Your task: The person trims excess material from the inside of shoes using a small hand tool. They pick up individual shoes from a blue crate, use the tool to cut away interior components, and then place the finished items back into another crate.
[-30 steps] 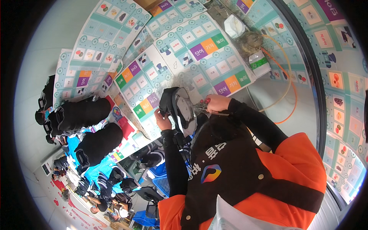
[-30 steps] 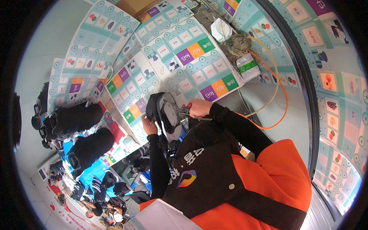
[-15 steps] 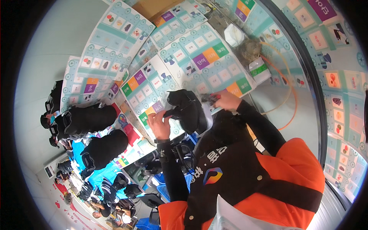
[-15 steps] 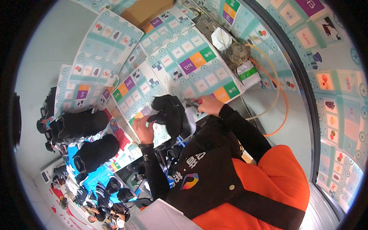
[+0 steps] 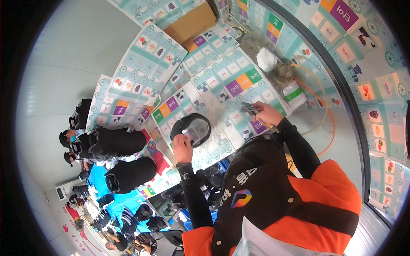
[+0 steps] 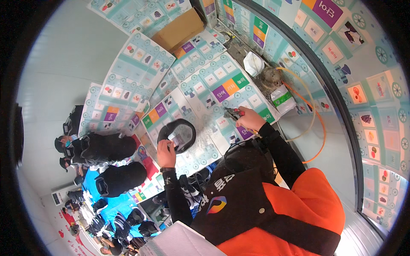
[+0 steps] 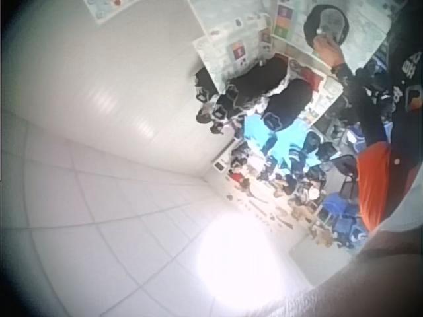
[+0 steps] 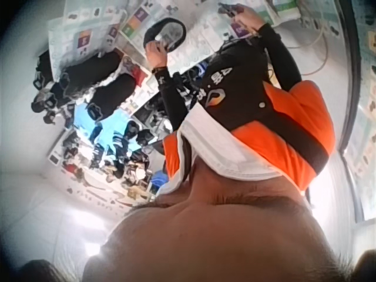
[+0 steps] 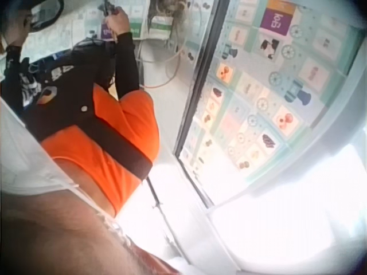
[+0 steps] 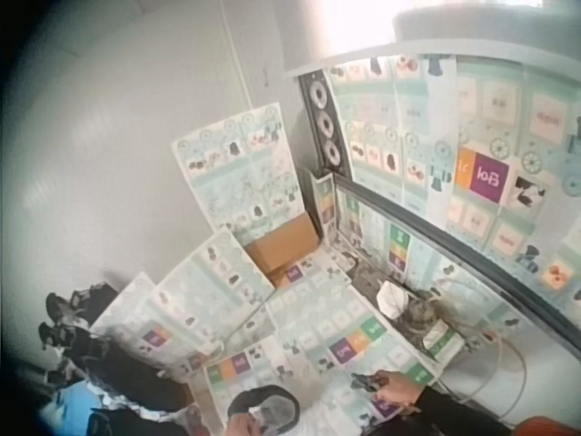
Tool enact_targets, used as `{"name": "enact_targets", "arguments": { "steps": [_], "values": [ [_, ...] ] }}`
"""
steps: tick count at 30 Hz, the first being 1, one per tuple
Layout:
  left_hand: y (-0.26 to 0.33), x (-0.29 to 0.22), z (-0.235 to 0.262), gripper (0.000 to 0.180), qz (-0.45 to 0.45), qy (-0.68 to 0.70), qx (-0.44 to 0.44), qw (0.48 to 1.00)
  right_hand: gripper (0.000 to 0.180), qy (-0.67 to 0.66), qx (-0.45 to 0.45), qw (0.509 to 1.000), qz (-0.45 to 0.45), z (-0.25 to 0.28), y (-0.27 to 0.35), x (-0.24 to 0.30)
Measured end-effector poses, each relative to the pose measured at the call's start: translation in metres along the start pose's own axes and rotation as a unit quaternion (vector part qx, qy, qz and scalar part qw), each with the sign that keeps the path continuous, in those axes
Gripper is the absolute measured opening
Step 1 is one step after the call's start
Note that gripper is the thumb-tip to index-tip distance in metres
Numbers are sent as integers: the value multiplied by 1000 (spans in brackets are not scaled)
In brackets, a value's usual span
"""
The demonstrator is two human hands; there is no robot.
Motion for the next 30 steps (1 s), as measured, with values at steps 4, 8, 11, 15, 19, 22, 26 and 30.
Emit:
{"name": "enact_targets", "arguments": {
  "steps": [4, 8, 11, 15, 19, 22, 26, 30],
  "values": [
    [7, 9, 31, 39, 63, -23, -169, 983, 30, 9, -33, 997, 72, 0, -5, 8],
    [41, 114, 24, 31, 337, -48, -58, 938, 27, -32, 7, 999, 25, -6, -15, -2],
    [25, 110, 51, 24, 193, -26, -184, 963, 25, -3, 31, 999, 9, -11, -15, 8],
    [-52, 19, -7, 25, 105, -2, -84, 991, 29, 90, 57, 994, -5, 0, 6, 36],
    [-67, -21, -131, 29, 72, 31, 47, 996, 42, 141, 89, 983, 82, -36, 0, 44],
    [-72, -36, -167, 33, 133, -4, 74, 988, 43, 150, 44, 976, 153, -48, -5, 39],
    [-87, -62, -188, 35, 112, -15, 116, 987, 34, 188, 35, 968, 165, -51, -9, 40],
    [-92, -64, -202, 37, 116, -34, 147, 982, 24, 219, 94, 959, 154, -73, -5, 32]
  ]
}}
Point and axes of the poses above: each hand's wrist, its own y-axis away from the middle knuckle, its own z-axis out of the back of the hand, x = y × z, the point moved 10 cm from there along -y, towards the middle knuckle, and after that the axes turned 13 degrees about -x, right-handed, at the moved point
